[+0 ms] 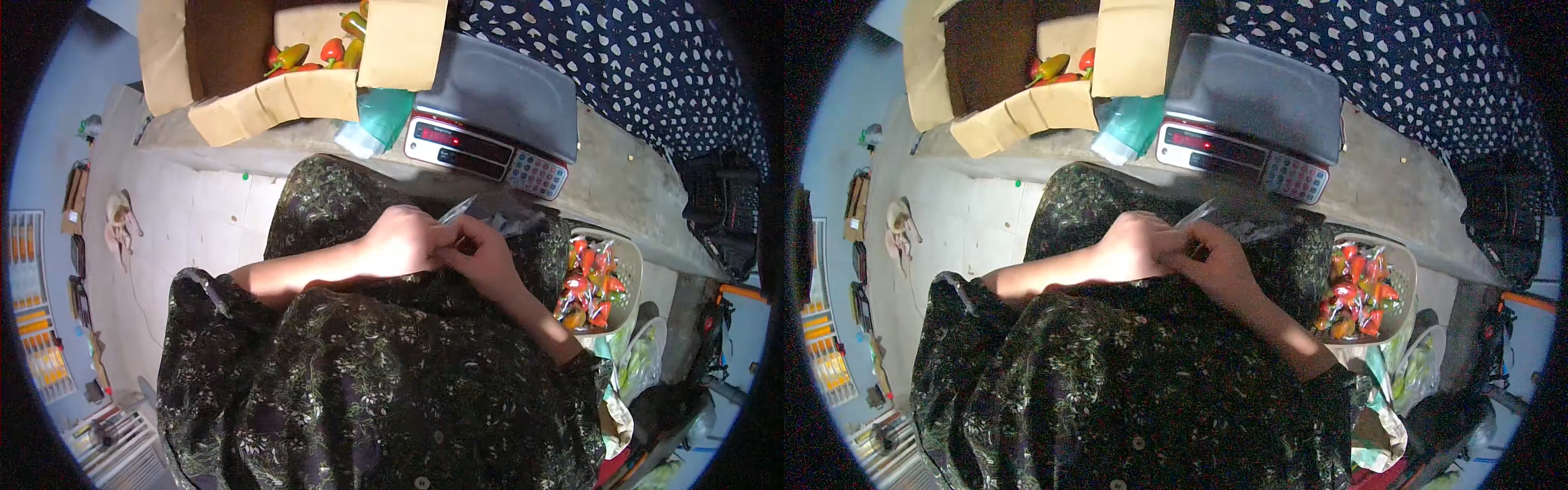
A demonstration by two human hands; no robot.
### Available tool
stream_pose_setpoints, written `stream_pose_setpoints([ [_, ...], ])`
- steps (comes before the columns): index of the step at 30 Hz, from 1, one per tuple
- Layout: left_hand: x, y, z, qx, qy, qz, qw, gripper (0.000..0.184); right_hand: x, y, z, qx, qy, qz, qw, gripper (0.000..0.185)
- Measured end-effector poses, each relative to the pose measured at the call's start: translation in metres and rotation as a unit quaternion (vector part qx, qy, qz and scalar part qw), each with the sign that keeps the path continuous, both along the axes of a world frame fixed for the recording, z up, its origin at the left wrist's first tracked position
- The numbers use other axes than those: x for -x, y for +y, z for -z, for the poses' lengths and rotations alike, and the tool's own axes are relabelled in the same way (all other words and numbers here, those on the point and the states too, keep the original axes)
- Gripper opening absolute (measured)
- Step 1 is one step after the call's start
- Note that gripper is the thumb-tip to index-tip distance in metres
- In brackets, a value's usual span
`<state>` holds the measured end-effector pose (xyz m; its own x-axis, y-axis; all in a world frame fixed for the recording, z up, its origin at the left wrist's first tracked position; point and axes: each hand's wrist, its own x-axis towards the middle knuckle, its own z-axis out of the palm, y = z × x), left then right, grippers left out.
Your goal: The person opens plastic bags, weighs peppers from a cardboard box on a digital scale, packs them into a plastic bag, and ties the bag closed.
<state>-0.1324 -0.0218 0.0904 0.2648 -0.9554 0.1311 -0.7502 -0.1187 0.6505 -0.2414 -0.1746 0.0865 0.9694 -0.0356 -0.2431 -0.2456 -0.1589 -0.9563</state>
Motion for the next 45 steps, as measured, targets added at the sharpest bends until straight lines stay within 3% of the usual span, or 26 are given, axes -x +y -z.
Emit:
stream_pose_setpoints([
  [1,0.001,-0.001,-0.001,0.013,0.026,-0.01,1.0,0.023,0.0,-0.002,0.0,0.013,0.003,-0.018,1.0,0.026],
  [4,-0.001,-0.004,-0.013,-0.094,0.194,0.003,0.977,0.023,0.0,-0.012,-0.011,0.027,0.041,-0.029,0.998,0.022],
  [7,-0.001,-0.005,0.0,-0.038,0.265,-0.028,0.963,0.027,-0.001,-0.023,-0.011,0.151,-0.199,-0.044,0.967,0.021],
  [10,-0.01,-0.008,0.003,0.054,0.181,-0.107,0.976,0.029,-0.002,-0.031,-0.007,0.279,-0.267,-0.009,0.923,0.017],
  [13,-0.009,-0.011,0.003,0.104,0.265,-0.094,0.954,0.027,0.002,-0.035,0.002,0.227,-0.155,0.037,0.961,0.013],
  [14,-0.007,-0.01,0.005,0.112,0.293,-0.085,0.946,0.025,0.001,-0.037,0.01,0.132,-0.132,0.078,0.979,0.012],
  [15,-0.004,-0.009,-0.009,-0.015,0.296,-0.113,0.948,0.023,-0.001,-0.037,0.02,0.034,-0.106,0.117,0.987,0.01],
  [16,-0.004,-0.009,-0.008,-0.03,0.247,-0.101,0.963,0.018,-0.002,-0.035,0.027,-0.065,-0.079,0.154,0.983,0.009],
  [18,0.002,-0.014,0.005,0.064,0.232,-0.127,0.962,0.016,-0.002,-0.029,0.032,-0.237,-0.045,0.158,0.957,0.01],
  [19,-0.004,-0.011,0.016,0.048,0.228,-0.134,0.963,0.015,-0.004,-0.026,0.031,-0.32,-0.029,0.158,0.934,0.011],
  [21,-0.023,-0.008,0.029,0.018,0.218,-0.147,0.965,0.013,-0.007,-0.021,0.025,-0.303,-0.042,0.184,0.934,0.014],
  [22,-0.025,-0.011,0.028,0.092,0.255,-0.174,0.947,0.009,-0.008,-0.019,0.023,-0.296,-0.048,0.197,0.934,0.016],
  [24,-0.032,-0.009,0.032,0.148,0.204,-0.196,0.948,0.008,-0.01,-0.022,0.023,-0.314,-0.072,0.203,0.924,0.012],
  [26,-0.039,-0.007,0.044,0.152,0.459,-0.236,0.843,0.015,-0.008,-0.028,0.028,-0.3,-0.063,0.193,0.932,0.011],
  [28,-0.037,-0.009,0.028,0.182,0.609,-0.223,0.739,0.017,-0.007,-0.036,0.035,-0.251,-0.025,0.165,0.954,0.012],
  [30,-0.027,-0.006,0.02,0.182,0.756,-0.171,0.604,0.017,-0.008,-0.032,0.024,0.009,0.04,0.061,0.997,0.013],
  [31,-0.026,-0.005,0.02,0.141,0.69,-0.151,0.694,0.014,-0.008,-0.03,0.018,0.139,0.072,0.008,0.988,0.014],
  [34,-0.021,-0.009,0.019,0.009,0.432,-0.075,0.899,0.008,-0.012,-0.032,0.044,0.141,-0.104,0.097,0.98,0.014],
  [35,-0.009,-0.013,0.02,0.045,0.345,-0.116,0.93,0.012,-0.011,-0.034,0.047,0.001,-0.079,0.149,0.986,0.011],
  [36,-0.011,-0.013,0.009,-0.019,0.229,-0.119,0.966,0.013,-0.014,-0.029,0.032,-0.14,-0.053,0.196,0.969,0.011],
  [37,-0.016,-0.012,0.021,-0.008,0.256,-0.13,0.958,0.011,-0.016,-0.027,0.024,-0.277,-0.025,0.237,0.931,0.014],
  [40,-0.029,-0.009,0.042,0.109,0.422,-0.154,0.887,0.01,-0.005,-0.037,0.043,-0.256,-0.03,0.013,0.966,0.022],
  [43,-0.021,-0.008,0.033,0.109,0.639,-0.153,0.746,0.014,-0.009,-0.036,0.036,0.103,0.044,0.009,0.994,0.022],
  [45,-0.014,-0.002,0.014,0.054,0.736,-0.103,0.667,0.016,-0.01,-0.044,0.05,0.197,0.043,0.041,0.979,0.022],
])
